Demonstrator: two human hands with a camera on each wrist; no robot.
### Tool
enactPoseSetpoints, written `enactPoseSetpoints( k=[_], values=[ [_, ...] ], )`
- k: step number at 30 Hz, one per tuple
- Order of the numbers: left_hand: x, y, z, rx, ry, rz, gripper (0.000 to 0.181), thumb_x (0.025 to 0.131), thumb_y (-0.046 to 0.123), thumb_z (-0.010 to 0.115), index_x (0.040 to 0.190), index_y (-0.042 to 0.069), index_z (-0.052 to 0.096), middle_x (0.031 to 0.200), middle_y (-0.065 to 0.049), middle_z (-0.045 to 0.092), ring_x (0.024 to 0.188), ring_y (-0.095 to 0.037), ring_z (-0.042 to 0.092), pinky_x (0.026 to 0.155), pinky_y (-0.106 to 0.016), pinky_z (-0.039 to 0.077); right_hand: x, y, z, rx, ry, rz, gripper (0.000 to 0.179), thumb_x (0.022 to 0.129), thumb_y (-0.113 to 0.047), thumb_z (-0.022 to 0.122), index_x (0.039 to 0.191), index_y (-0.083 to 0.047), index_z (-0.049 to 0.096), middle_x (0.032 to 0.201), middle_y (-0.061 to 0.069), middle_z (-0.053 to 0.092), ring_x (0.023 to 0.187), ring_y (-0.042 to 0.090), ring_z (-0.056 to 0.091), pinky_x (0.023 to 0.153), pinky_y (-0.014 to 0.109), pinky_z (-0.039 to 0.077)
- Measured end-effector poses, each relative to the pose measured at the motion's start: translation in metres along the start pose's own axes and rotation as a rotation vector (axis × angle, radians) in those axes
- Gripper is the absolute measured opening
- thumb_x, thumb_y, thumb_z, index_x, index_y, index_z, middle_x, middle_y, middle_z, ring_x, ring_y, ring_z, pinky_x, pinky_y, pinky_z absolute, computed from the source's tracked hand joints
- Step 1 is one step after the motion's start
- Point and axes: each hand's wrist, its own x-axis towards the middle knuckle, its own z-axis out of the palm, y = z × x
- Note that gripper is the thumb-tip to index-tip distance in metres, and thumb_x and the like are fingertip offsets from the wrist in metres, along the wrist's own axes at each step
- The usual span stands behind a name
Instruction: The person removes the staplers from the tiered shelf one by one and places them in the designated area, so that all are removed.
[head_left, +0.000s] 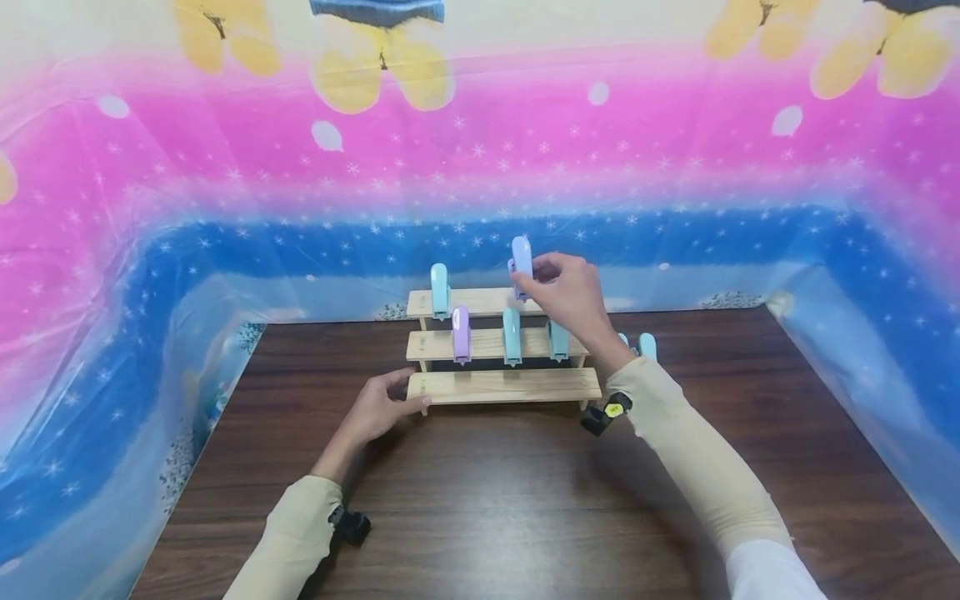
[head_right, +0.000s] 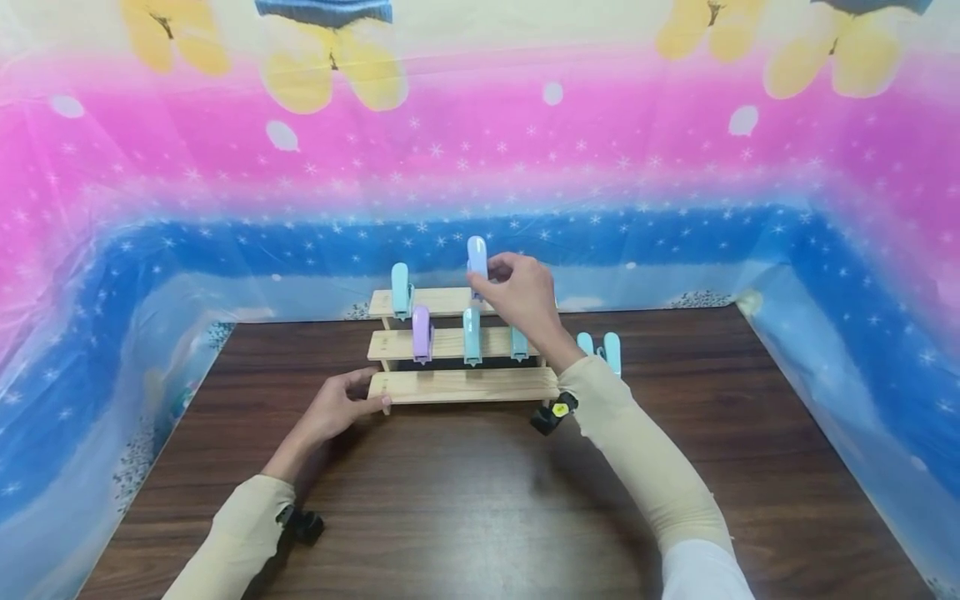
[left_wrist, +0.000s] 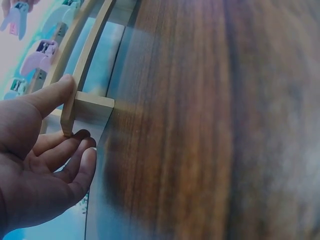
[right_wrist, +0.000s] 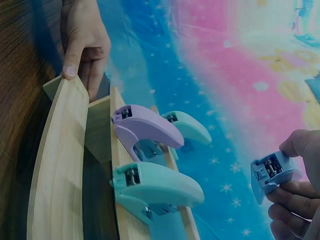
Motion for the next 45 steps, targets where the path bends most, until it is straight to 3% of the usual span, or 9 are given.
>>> enactPoseSetpoints(
  k=[5,14,25,32,38,45],
  values=[
    [0.001,-0.001,0.000,0.000,-0.001,-0.007,0.073,0.092,0.037,0.078,0.151,0.003,0.049,0.149,-0.023,0.052,0.130,-0.038,0.055,0.100,-0.051,0.050,-0.006,0.005,-0.013,0.000,0.022,-0.029,0.042,0.088,-0.049,0.076,0.107,-0.012,0.077,0.096,0.002,0.076,0.089,0.017,0.069,0.069,0.037,0.056],
    [0.001,0.001,0.000,0.003,-0.002,-0.013,0.072,0.092,0.035,0.078,0.150,0.003,0.049,0.151,-0.022,0.050,0.132,-0.037,0.054,0.100,-0.052,0.049,-0.014,0.013,-0.035,0.017,0.019,0.014,0.043,0.089,-0.046,0.077,0.111,-0.010,0.076,0.098,0.004,0.076,0.086,0.019,0.070,0.063,0.036,0.060],
    [0.002,0.000,0.000,0.001,-0.003,-0.003,0.073,0.091,0.035,0.079,0.150,0.002,0.049,0.150,-0.022,0.051,0.136,-0.038,0.051,0.104,-0.054,0.047,-0.026,0.028,-0.058,-0.054,0.053,0.060,0.046,0.089,-0.048,0.076,0.112,-0.009,0.075,0.100,0.006,0.075,0.092,0.023,0.068,0.069,0.037,0.055],
    [0.001,0.000,-0.001,0.000,-0.002,-0.003,0.074,0.091,0.037,0.079,0.150,0.003,0.049,0.149,-0.022,0.053,0.133,-0.037,0.052,0.103,-0.053,0.047,-0.030,0.038,-0.067,-0.064,0.075,0.054,0.045,0.089,-0.046,0.077,0.114,-0.008,0.075,0.100,0.008,0.075,0.089,0.024,0.069,0.062,0.034,0.056],
    [-0.001,0.001,-0.001,-0.007,0.001,-0.008,0.073,0.091,0.036,0.079,0.150,0.003,0.050,0.144,-0.021,0.057,0.125,-0.034,0.058,0.096,-0.049,0.051,-0.035,0.047,-0.077,-0.063,0.075,0.083,0.047,0.089,-0.046,0.077,0.117,-0.008,0.074,0.104,0.009,0.075,0.086,0.024,0.070,0.062,0.033,0.057],
    [0.000,0.003,0.000,0.000,0.000,-0.006,0.073,0.091,0.036,0.079,0.150,0.003,0.050,0.144,-0.021,0.057,0.124,-0.035,0.058,0.096,-0.049,0.051,-0.046,0.062,-0.090,-0.090,0.103,0.102,0.048,0.089,-0.047,0.076,0.116,-0.008,0.074,0.104,0.009,0.075,0.083,0.023,0.072,0.060,0.032,0.058]
  ],
)
